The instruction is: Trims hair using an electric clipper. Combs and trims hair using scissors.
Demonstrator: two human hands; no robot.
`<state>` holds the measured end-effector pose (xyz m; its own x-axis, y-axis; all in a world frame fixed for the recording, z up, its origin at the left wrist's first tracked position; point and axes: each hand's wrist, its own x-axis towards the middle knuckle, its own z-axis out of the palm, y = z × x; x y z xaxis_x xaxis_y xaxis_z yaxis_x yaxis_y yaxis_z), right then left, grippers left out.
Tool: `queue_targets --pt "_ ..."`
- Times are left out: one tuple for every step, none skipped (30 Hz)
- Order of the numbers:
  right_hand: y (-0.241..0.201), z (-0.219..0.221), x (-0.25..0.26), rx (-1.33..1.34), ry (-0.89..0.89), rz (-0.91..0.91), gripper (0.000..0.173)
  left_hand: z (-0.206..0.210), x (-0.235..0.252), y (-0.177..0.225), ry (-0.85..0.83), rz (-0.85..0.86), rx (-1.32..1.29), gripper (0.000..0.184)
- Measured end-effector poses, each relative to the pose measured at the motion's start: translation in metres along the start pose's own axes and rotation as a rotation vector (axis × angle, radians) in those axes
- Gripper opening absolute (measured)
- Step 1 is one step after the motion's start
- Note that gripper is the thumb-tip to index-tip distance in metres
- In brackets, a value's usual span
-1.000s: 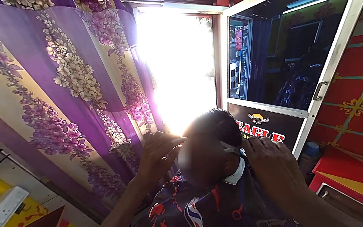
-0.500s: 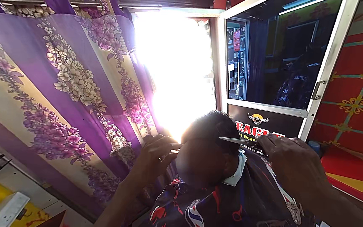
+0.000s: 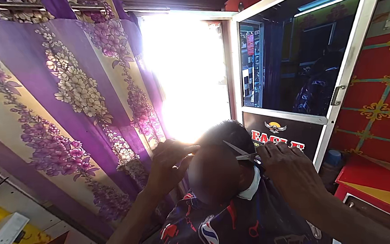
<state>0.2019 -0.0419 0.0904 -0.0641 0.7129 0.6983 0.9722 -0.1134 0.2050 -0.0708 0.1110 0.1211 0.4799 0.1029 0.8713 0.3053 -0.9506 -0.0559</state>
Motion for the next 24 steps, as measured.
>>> queue_targets --pt "-0.0033 -0.0015 0.0015 0.004 -0.003 -0.001 0.047 -0.0005 0.0001 0.0007 0.003 0.005 0.003 0.018" --pt "-0.0057 -0.0025 0.0023 0.004 -0.003 -0.007 0.042 -0.0008 -0.0002 0.0008 0.004 0.007 0.007 0.018" --pt "-0.0069 -0.0032 0.0025 0.0 0.004 -0.019 0.035 -0.0011 -0.0004 0.0012 0.001 0.006 0.011 0.018" --pt "-0.0074 -0.0039 0.0016 -0.001 0.005 -0.028 0.031 -0.0014 -0.0005 0.0013 -0.001 0.004 0.014 0.018" --pt "-0.007 -0.0046 0.0004 -0.004 0.003 -0.036 0.029 -0.0016 -0.0003 0.0012 -0.004 0.001 0.015 0.018" --pt "-0.0058 -0.0046 -0.001 -0.002 0.006 -0.041 0.029 -0.0018 -0.0002 0.0011 -0.006 -0.002 0.013 0.018" --pt "-0.0044 -0.0046 -0.002 -0.005 0.009 -0.038 0.029 -0.0016 -0.0004 0.0008 -0.007 -0.002 0.011 0.018" --pt "-0.0032 -0.0044 -0.0026 -0.008 0.015 -0.028 0.03 -0.0015 -0.0004 0.0008 -0.01 -0.001 0.008 0.019" --pt "-0.0027 -0.0044 -0.0026 -0.013 0.021 -0.018 0.031 -0.0016 -0.0003 0.0012 -0.015 -0.001 0.011 0.019" --pt "-0.003 -0.0046 -0.0022 -0.027 0.024 -0.007 0.032 -0.0018 0.0003 0.0017 -0.017 0.0 0.017 0.019" --pt "-0.0039 -0.0042 -0.0013 -0.04 0.029 0.002 0.033 -0.0015 0.0011 0.0022 -0.014 0.002 0.02 0.018" --pt "-0.005 -0.004 -0.0005 -0.046 0.03 0.004 0.035 -0.0014 0.0018 0.0025 -0.012 0.004 0.022 0.018" --pt "-0.0063 -0.0042 -0.0001 -0.047 0.027 -0.001 0.037 -0.0015 0.002 0.0028 -0.012 0.004 0.022 0.018" --pt "-0.0072 -0.0044 -0.0003 -0.044 0.03 -0.008 0.035 -0.0016 0.0022 0.0032 -0.015 0.003 0.024 0.018" --pt "-0.0075 -0.0043 -0.001 -0.039 0.036 -0.018 0.033 -0.0018 0.0024 0.0036 -0.016 0.002 0.023 0.019" --pt "-0.0074 -0.0045 -0.0023 -0.028 0.04 -0.026 0.032 -0.002 0.0026 0.0038 -0.019 -0.001 0.02 0.019" --pt "-0.007 -0.005 -0.0036 -0.023 0.041 -0.034 0.03 -0.0025 0.0026 0.0041 -0.021 -0.004 0.021 0.019" --pt "-0.0068 -0.0054 -0.0047 -0.019 0.041 -0.036 0.029 -0.003 0.0025 0.0043 -0.023 -0.005 0.019 0.02" --pt "-0.0066 -0.0052 -0.0053 -0.018 0.044 -0.031 0.028 -0.0036 0.0026 0.0046 -0.025 -0.006 0.021 0.019" --pt "-0.0065 -0.0047 -0.0053 -0.019 0.048 -0.023 0.028 -0.0038 0.0027 0.0046 -0.025 -0.004 0.023 0.019" --pt "-0.0068 -0.0041 -0.0049 -0.029 0.045 -0.011 0.029 -0.0038 0.003 0.0046 -0.025 0.0 0.027 0.019" --pt "-0.0071 -0.0031 -0.004 -0.042 0.043 0.001 0.031 -0.0037 0.0033 0.0049 -0.025 0.005 0.028 0.019" --pt "-0.0074 -0.0022 -0.0031 -0.048 0.035 0.009 0.033 -0.0036 0.0036 0.005 -0.026 0.008 0.028 0.019" --pt "-0.0071 -0.0009 -0.0022 -0.046 0.039 0.004 0.034 -0.0034 0.0036 0.0051 -0.027 0.005 0.025 0.019"
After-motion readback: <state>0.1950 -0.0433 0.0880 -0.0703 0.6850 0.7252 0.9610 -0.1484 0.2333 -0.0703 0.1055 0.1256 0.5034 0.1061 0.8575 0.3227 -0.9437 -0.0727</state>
